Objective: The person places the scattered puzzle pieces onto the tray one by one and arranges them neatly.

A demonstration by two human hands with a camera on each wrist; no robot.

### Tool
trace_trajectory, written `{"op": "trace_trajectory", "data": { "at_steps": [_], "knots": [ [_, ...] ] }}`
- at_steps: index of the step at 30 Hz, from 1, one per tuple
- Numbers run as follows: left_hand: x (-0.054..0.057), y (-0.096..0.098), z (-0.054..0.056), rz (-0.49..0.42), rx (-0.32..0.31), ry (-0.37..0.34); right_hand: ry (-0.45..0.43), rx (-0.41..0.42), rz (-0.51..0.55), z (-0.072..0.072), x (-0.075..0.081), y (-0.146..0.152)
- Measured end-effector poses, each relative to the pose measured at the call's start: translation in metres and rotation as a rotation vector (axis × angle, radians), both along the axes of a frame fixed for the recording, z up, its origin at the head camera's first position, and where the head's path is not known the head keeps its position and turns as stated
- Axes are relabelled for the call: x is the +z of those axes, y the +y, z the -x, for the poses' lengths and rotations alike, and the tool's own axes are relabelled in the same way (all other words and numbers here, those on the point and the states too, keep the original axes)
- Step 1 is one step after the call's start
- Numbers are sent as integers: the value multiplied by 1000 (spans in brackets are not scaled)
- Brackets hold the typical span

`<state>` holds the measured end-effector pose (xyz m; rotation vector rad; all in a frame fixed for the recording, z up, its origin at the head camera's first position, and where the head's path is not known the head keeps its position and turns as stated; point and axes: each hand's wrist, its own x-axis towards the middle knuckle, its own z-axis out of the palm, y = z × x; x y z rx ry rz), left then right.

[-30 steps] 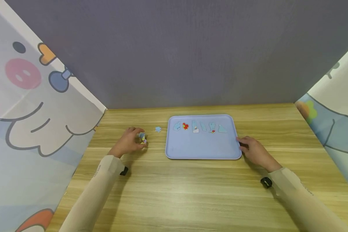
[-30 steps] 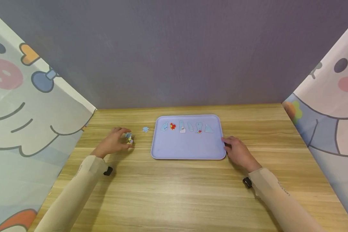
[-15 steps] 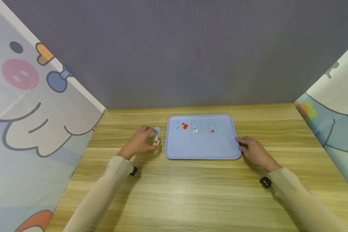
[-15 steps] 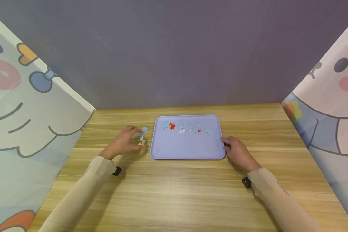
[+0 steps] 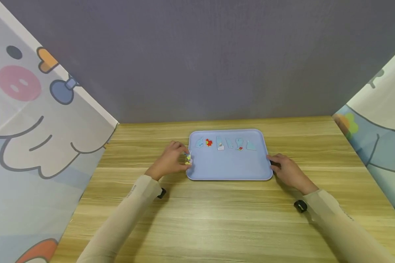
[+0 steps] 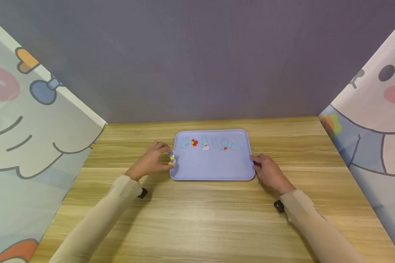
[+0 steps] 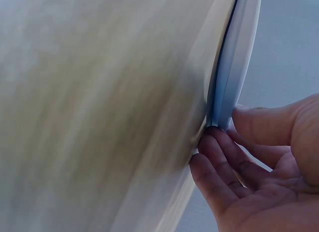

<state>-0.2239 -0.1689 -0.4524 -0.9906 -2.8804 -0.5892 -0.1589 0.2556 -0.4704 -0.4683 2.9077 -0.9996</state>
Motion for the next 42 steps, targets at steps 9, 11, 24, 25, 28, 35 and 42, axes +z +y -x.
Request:
{"op": "trace_trajectory", "data": {
  "at_steps": [9, 11, 24, 25, 28, 35, 42],
  "knots": [
    [-2, 28, 0, 104, -21, -40, -1, -10, -3, 1, -1, 0],
    [-3, 33, 2, 108, -19, -36, -4, -11, -3, 1, 0, -1],
    [-11, 35, 7, 125, 0, -46, -15, 2, -14, 2, 2, -3],
    [-11, 33, 7, 114, 1, -42, -15, 3, -14, 2, 2, -3],
    [-10, 26, 9, 91, 14, -29, -17, 2, -13, 2, 2, -2],
    [-10, 13, 10, 65, 28, -9, -15, -8, -24, 3, 2, -1],
    [-10, 2, 14, 20, 41, 30, -22, -10, -22, 2, 0, 0]
  ]
}}
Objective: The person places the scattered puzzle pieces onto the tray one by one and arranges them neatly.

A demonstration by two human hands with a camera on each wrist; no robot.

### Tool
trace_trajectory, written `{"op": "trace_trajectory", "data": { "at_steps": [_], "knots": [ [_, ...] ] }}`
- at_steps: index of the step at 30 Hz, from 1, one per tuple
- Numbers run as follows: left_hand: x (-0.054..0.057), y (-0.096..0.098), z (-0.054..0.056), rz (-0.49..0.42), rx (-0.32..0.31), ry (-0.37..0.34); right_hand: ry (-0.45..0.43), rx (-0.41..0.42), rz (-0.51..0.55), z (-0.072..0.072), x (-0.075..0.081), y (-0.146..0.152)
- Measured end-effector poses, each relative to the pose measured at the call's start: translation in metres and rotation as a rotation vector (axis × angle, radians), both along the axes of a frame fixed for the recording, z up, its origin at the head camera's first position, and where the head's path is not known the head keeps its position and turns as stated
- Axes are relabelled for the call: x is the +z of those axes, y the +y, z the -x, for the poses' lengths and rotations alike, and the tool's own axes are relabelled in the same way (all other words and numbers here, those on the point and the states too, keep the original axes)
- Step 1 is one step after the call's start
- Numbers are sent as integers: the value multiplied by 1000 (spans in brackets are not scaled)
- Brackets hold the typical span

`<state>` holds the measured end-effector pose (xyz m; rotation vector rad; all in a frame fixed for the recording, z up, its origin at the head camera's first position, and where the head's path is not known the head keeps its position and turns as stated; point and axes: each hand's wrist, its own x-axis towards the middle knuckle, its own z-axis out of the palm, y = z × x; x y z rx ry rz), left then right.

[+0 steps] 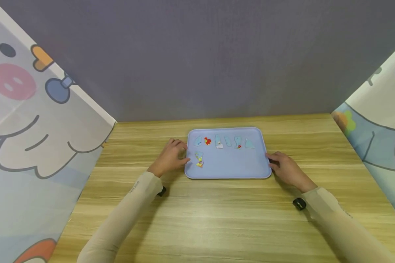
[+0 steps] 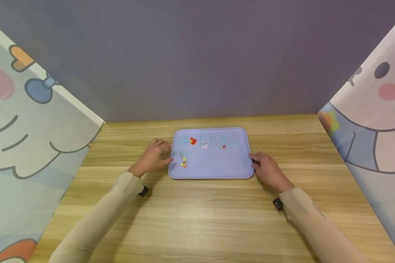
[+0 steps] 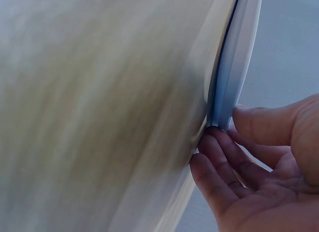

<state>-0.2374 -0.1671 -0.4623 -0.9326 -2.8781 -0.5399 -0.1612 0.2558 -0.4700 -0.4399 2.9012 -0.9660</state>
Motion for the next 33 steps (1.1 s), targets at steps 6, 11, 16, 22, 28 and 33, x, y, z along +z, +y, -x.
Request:
{"op": "trace_trajectory", "data": {
  "at_steps": [6, 11, 16, 22, 28, 33],
  "knots": [
    [0, -12, 7, -57, 48, 6, 5, -2, 7, -1, 0, 1],
    [-4, -20, 13, -65, 82, 19, -2, -4, 9, -1, 0, 1],
    [-8, -26, 19, -72, 140, -1, -6, -8, 9, -1, 0, 1],
    [-10, -28, 27, -68, 179, -48, -8, -15, 6, -2, 0, 1],
    [-7, -27, 35, 19, 217, -111, -10, -17, 13, -2, 0, 1],
    [-6, -25, 41, 88, 252, -171, -4, -18, 10, -1, -1, 0]
  ]
}}
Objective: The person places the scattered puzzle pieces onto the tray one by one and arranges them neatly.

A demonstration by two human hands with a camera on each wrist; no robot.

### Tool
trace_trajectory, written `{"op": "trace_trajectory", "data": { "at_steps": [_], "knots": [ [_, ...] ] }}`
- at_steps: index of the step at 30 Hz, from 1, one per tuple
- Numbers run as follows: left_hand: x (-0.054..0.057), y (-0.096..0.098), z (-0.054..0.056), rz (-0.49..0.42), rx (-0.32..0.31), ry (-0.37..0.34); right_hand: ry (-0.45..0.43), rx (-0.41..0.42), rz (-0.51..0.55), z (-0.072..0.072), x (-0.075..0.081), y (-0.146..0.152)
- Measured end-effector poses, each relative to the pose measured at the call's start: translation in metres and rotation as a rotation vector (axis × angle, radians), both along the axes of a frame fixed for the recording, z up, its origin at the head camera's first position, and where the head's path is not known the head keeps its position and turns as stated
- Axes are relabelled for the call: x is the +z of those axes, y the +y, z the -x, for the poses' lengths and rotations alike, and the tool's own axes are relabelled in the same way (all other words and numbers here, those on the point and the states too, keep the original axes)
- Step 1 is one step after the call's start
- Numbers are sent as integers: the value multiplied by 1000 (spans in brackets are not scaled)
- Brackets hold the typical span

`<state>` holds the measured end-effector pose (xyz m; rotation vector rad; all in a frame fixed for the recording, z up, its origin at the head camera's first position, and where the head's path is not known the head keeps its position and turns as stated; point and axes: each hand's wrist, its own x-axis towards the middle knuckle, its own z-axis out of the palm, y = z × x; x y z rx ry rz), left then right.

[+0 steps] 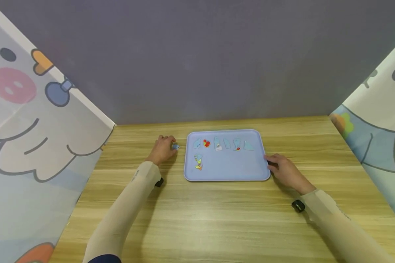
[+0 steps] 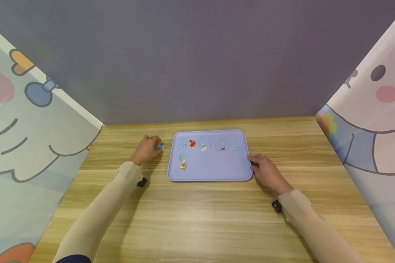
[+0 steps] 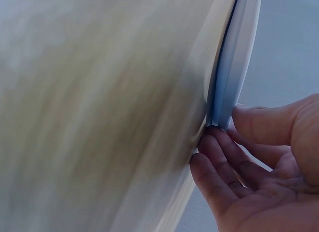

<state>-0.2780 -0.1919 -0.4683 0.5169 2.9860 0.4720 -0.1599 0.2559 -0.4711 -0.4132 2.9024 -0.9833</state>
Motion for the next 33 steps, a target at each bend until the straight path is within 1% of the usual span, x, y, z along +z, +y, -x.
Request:
{"op": "trace_trajectory", "data": {
  "at_steps": [5, 13, 16, 19, 24, 28, 31, 33],
  "knots": [
    [-1, 2, 3, 22, 12, -33, 8, 7, 2, 0, -2, 0],
    [0, 4, 2, 14, 15, -40, 15, 11, 7, 0, -2, 0],
    [0, 4, 1, 10, 14, -35, 14, 9, 4, 0, -2, 0],
    [-1, 4, 1, -8, 4, -9, 13, 6, 4, -1, -2, 0],
    [0, 5, -1, -57, -22, 66, 7, 3, 3, -1, -2, 0],
    [5, 11, -6, -102, -77, 114, 10, 2, -1, -1, -2, -1],
    [9, 16, -10, -130, -129, 129, 14, 1, -3, -1, -2, -1],
    [12, 20, -13, -144, -146, 122, 13, 0, -4, -1, -2, -1]
  ]
}}
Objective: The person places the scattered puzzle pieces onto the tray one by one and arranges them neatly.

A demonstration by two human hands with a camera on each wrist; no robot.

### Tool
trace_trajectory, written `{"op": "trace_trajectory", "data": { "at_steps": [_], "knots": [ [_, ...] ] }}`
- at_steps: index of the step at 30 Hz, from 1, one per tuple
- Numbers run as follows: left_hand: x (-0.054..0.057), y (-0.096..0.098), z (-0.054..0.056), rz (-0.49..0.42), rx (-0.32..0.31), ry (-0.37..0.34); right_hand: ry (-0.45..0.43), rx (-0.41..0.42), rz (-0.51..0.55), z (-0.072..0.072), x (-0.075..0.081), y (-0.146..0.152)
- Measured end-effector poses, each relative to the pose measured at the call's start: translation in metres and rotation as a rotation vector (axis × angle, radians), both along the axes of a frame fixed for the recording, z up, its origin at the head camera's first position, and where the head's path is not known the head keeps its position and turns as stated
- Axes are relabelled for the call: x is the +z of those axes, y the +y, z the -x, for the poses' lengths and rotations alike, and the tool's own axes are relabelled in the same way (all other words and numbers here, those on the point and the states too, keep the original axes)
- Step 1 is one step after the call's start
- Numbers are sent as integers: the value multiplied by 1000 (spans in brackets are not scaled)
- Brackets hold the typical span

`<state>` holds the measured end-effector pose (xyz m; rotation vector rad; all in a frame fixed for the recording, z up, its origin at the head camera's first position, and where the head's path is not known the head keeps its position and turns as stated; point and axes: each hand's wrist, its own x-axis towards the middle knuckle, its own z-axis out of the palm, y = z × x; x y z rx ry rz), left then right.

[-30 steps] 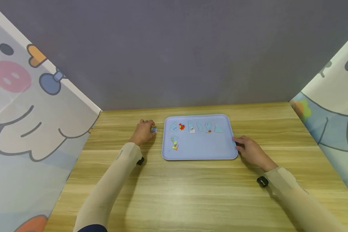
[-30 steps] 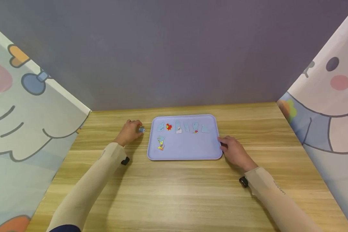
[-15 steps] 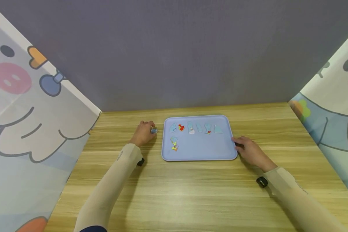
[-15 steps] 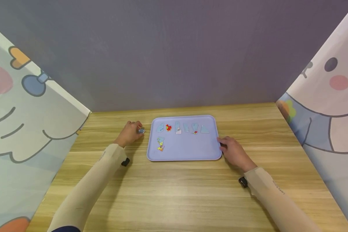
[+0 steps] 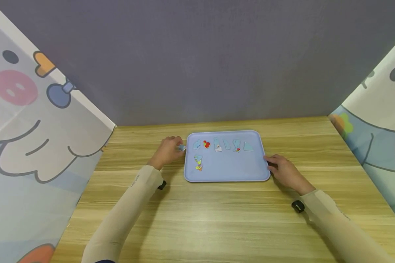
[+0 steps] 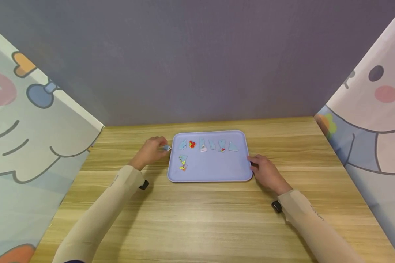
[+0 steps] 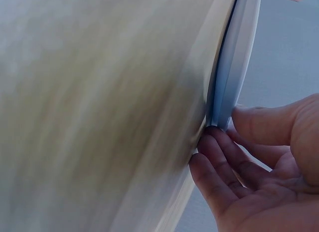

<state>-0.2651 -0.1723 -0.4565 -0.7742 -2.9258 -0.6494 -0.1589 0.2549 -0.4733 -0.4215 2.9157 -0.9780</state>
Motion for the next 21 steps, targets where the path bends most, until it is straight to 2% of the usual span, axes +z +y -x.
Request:
{"op": "trace_trajectory", "data": {
  "at_steps": [4, 7, 11, 15, 21],
  "knots": [
    [6, 9, -5, -18, -13, -6, -8, -5, -1, 0, 0, 0],
    [10, 17, -9, 1, -21, 2, -9, -7, -2, 0, 0, 1],
    [16, 28, -13, 21, -69, 23, -7, -8, -1, 0, 0, 1],
    [18, 40, -14, 48, -121, 31, -3, -5, -3, 0, 0, 0],
    [16, 54, -17, 129, -178, -12, 0, 3, 2, -1, 2, 0]
  ]
}}
